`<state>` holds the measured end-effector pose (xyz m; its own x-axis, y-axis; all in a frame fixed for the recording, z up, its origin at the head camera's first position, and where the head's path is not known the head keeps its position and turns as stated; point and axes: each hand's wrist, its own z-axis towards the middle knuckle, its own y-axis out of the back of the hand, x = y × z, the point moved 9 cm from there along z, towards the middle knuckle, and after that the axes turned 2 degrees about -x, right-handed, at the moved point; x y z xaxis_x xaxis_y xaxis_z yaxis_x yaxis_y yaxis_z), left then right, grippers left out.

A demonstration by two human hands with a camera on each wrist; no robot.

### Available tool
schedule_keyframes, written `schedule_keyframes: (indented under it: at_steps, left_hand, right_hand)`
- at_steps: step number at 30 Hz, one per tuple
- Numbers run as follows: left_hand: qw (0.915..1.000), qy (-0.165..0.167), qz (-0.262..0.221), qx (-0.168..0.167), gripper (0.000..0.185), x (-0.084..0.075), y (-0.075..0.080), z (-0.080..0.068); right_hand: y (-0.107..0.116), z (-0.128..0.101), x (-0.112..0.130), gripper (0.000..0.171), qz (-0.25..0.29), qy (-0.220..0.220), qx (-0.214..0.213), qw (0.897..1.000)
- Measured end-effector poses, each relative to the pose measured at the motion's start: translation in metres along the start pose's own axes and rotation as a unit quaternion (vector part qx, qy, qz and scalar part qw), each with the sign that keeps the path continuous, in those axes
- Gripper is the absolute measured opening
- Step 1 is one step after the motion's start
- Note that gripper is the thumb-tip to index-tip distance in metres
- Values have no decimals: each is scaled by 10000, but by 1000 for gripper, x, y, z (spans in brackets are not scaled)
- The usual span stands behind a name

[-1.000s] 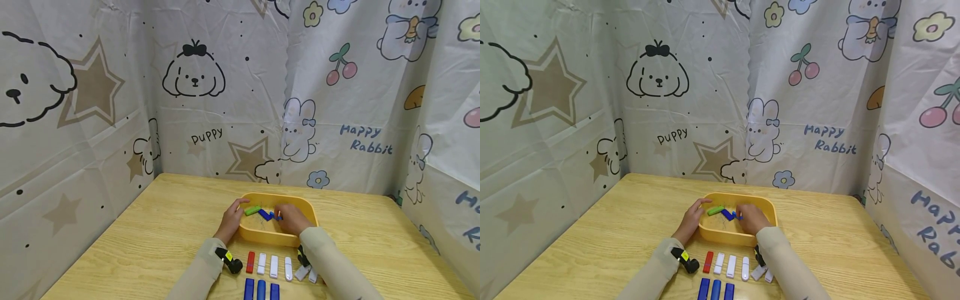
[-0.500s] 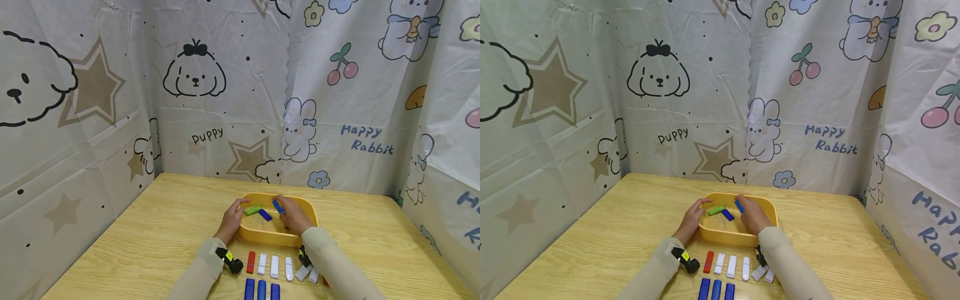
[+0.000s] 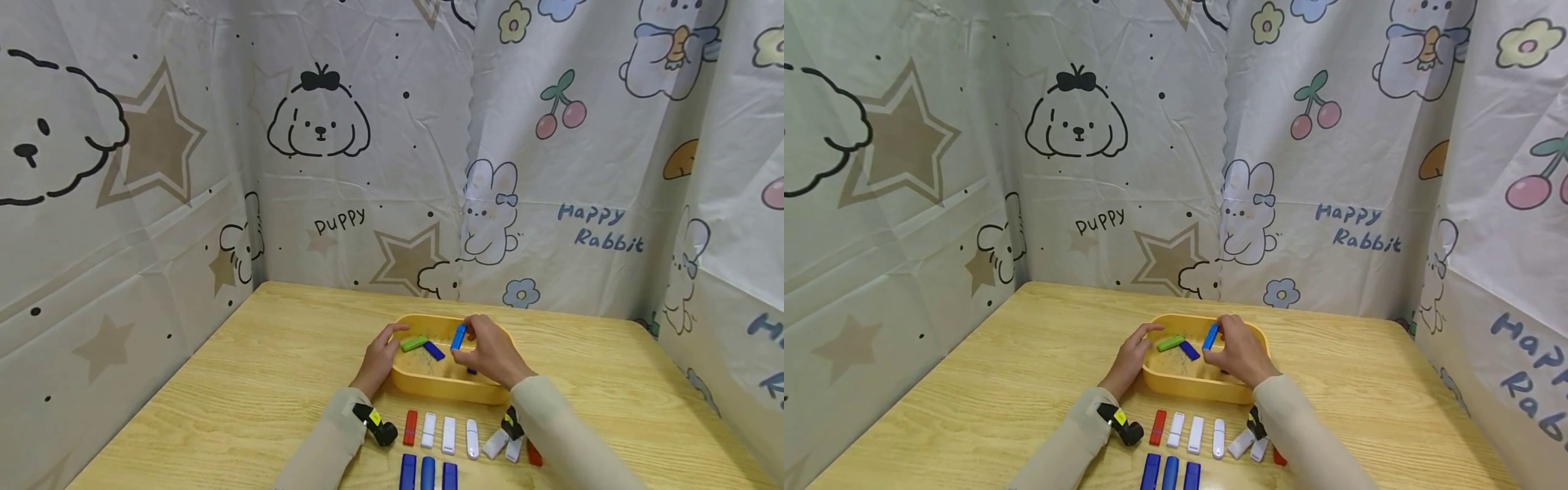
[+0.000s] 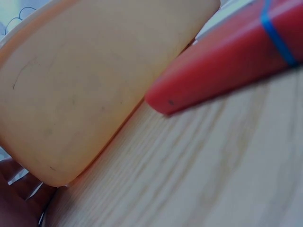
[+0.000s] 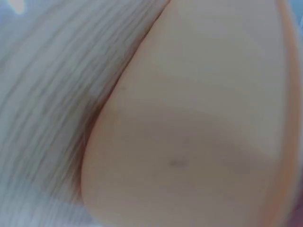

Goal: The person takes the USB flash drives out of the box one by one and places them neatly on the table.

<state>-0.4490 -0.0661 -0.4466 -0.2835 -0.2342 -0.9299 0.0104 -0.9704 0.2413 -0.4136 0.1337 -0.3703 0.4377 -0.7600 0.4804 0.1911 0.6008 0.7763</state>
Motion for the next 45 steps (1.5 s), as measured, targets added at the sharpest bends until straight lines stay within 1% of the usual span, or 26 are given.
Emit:
schedule_keyframes:
  at_steps: [2, 7, 14, 17, 22, 28, 32, 35, 37, 40, 45]
  left_hand:
    - [10000, 27, 2, 13, 35, 1, -1, -1]
    - [10000, 81, 17, 35, 35, 2, -1, -1]
    - [9999, 141, 19, -9, 35, 7, -1, 2]
    - [9999, 146, -7, -9, 35, 8, -2, 3]
    - [9999, 142, 4, 30, 36, 7, -3, 1]
    - [9999, 121, 3, -40, 35, 5, -1, 2]
    - [9999, 113, 9, -45, 35, 5, -2, 2]
    - [10000, 80, 28, -19, 35, 4, -2, 2]
    - [10000, 67, 31, -16, 36, 3, -2, 2]
    - [10000, 48, 42, -29, 36, 2, -2, 2]
    - [9999, 64, 71, -46, 36, 3, -1, 2]
  right_hand:
    - [7, -7, 5, 48, -99, 180, -135, 9997]
    - [19, -27, 18, 45, -83, 544, -320, 9980]
    - [30, -59, 39, 44, 81, 1120, -403, 9929]
    - [30, -73, 41, 44, 173, 1168, -376, 9923]
    - [28, -92, 40, 45, 281, 1005, -229, 9943]
    - [22, -107, 40, 44, 385, 936, 213, 9946]
    - [17, -116, 38, 41, 338, 1097, 459, 9923]
    - [11, -123, 36, 40, 216, 1155, 750, 9902]
    - [7, -127, 35, 40, 149, 1050, 1044, 9889]
    - [3, -131, 33, 41, 133, 758, 1512, 9855]
    - [-6, -135, 33, 42, 325, 436, 2194, 9741]
